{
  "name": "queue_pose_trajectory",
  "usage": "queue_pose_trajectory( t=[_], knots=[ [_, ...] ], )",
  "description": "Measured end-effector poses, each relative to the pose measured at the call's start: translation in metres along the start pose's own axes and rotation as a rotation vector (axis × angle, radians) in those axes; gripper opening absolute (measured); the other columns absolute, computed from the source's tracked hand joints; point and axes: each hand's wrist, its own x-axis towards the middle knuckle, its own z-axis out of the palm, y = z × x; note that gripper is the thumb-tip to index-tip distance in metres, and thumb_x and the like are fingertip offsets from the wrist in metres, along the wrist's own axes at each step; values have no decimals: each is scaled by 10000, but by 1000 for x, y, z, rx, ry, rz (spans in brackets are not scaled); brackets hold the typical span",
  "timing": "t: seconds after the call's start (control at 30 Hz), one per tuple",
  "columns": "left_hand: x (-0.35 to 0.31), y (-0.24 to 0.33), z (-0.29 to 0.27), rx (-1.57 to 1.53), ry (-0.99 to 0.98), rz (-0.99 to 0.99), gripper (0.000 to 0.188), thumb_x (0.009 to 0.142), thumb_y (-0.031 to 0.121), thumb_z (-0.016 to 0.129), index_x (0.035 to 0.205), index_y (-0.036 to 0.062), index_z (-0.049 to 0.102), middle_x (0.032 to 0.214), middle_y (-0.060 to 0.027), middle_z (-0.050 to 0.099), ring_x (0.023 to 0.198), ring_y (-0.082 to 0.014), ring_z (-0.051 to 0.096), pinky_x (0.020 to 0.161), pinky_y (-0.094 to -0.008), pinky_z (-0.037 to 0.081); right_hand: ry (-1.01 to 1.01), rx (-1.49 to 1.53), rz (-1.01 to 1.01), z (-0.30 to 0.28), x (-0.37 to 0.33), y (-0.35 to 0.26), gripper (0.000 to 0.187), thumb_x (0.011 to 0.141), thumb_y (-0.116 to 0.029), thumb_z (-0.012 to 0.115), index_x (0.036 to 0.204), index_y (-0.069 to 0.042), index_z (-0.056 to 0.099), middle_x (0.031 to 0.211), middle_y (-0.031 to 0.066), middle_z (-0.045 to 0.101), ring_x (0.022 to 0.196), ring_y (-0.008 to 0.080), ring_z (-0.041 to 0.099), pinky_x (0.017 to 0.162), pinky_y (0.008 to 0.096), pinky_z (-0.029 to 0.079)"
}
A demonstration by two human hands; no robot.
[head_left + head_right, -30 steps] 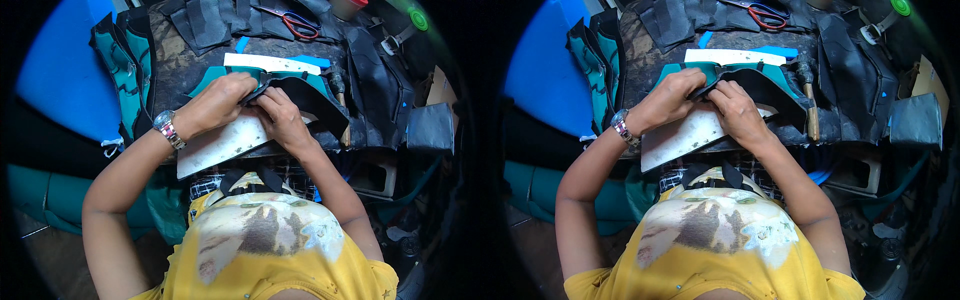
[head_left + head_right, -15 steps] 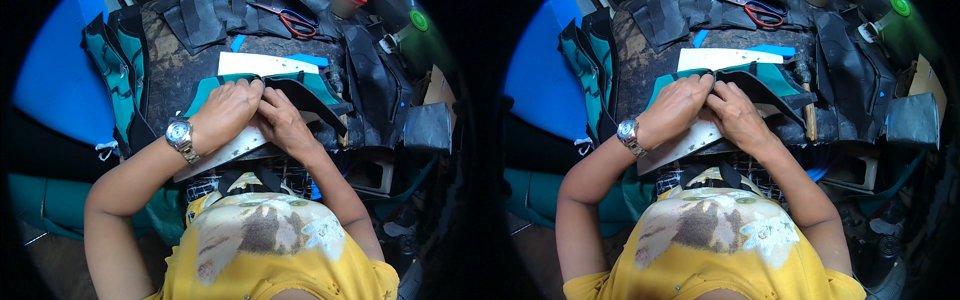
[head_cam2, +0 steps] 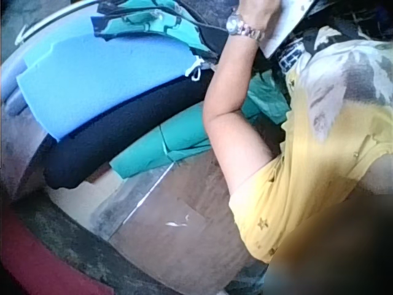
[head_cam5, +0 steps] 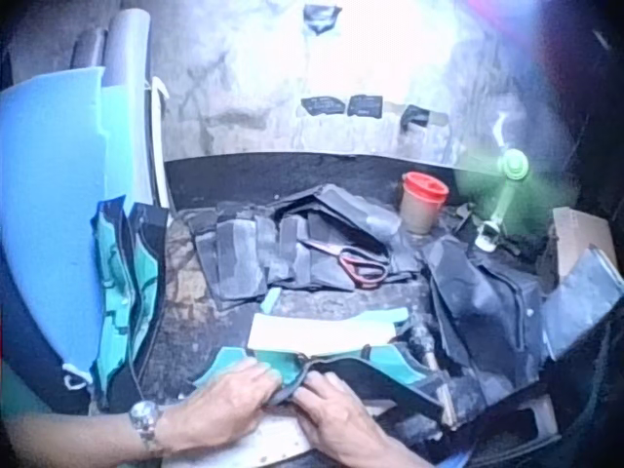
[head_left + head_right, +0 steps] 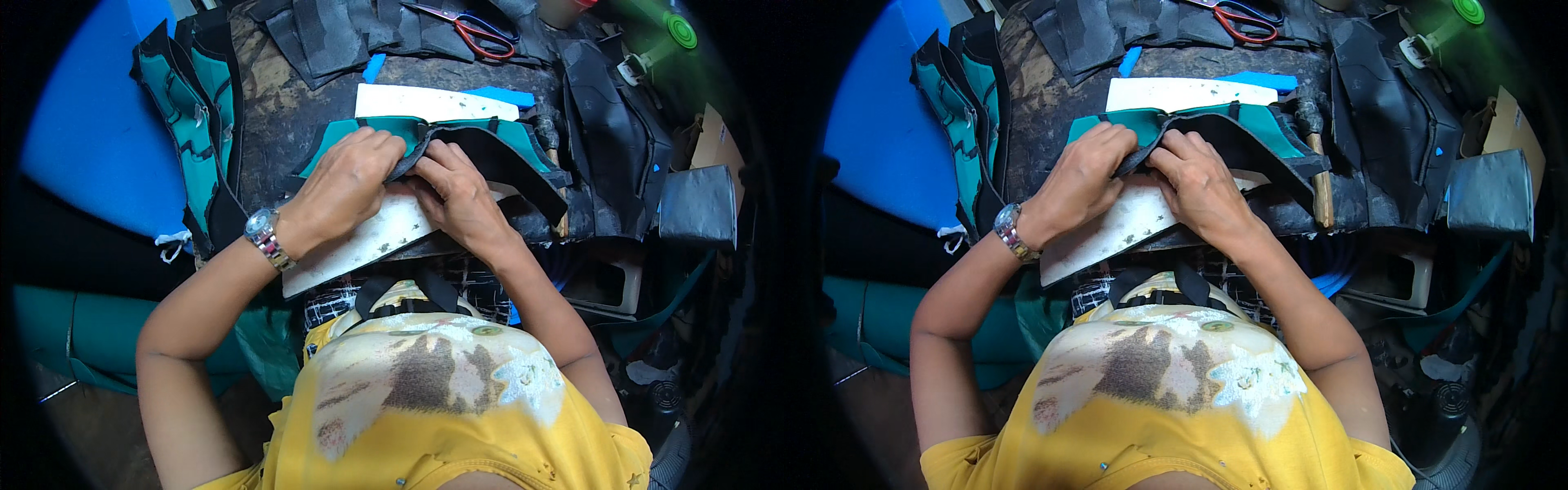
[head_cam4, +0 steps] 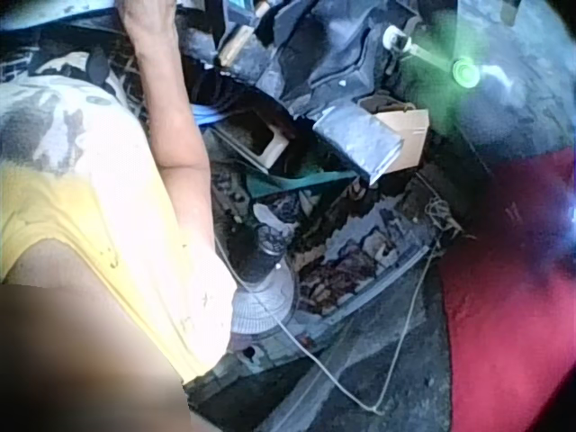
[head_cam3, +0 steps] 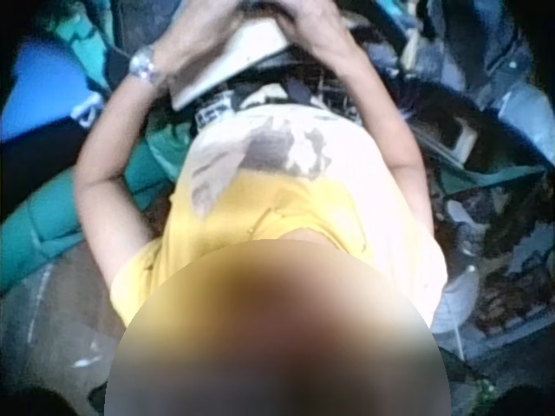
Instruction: The person cuts blue foam strips with scissors and fits them into a green and black bag-like item on a cluttered workbench. They repeatedly fold, align, and press the foam into place, then use a hammer to tap the edges of the bag. The person continues cutting additional foam pieces and inserting them into the bag throughout the clip.
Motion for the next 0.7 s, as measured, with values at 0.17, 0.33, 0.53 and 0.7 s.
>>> queue_pose_trajectory(
  t=[0.17, 0.33, 0.53, 0.7],
  knots=[
    [4, -7, -1, -25, -138, -164, 272, 791, -3, 668, 1030, -23, 539, 845, -223, 655, 815, -413, 664, 696, -506, 515, 39, 13, 9, 2, -2, -3, 208, 797, -22, 716, 993, -40, 651, 960, 106, 564, 892, 313, 555, 809, 422, 489],
    [10, 1, 4, 100, -115, -210, 268, 783, 3, 654, 1026, -35, 546, 760, -266, 655, 796, -443, 677, 697, -514, 538, -38, -34, 63, 1, -1, -9, 236, 824, -47, 705, 1055, -70, 664, 978, 109, 544, 910, 307, 546, 809, 423, 491],
    [22, -18, 2, 59, -186, -237, 224, 818, 32, 655, 1007, -41, 558, 822, -301, 652, 849, -477, 656, 729, -547, 519, -120, -174, 8, 5, 3, -19, 355, 803, 6, 601, 1153, -43, 627, 1034, 126, 543, 993, 319, 538, 867, 443, 461],
    [26, -21, -2, 19, -178, -262, 190, 799, 35, 631, 950, -77, 601, 858, -319, 660, 859, -486, 664, 770, -528, 538, -65, -237, -62, 18, -3, -24, 445, 810, -1, 554, 1255, -27, 551, 1178, 131, 547, 1147, 313, 512, 991, 463, 394]
  ],
)
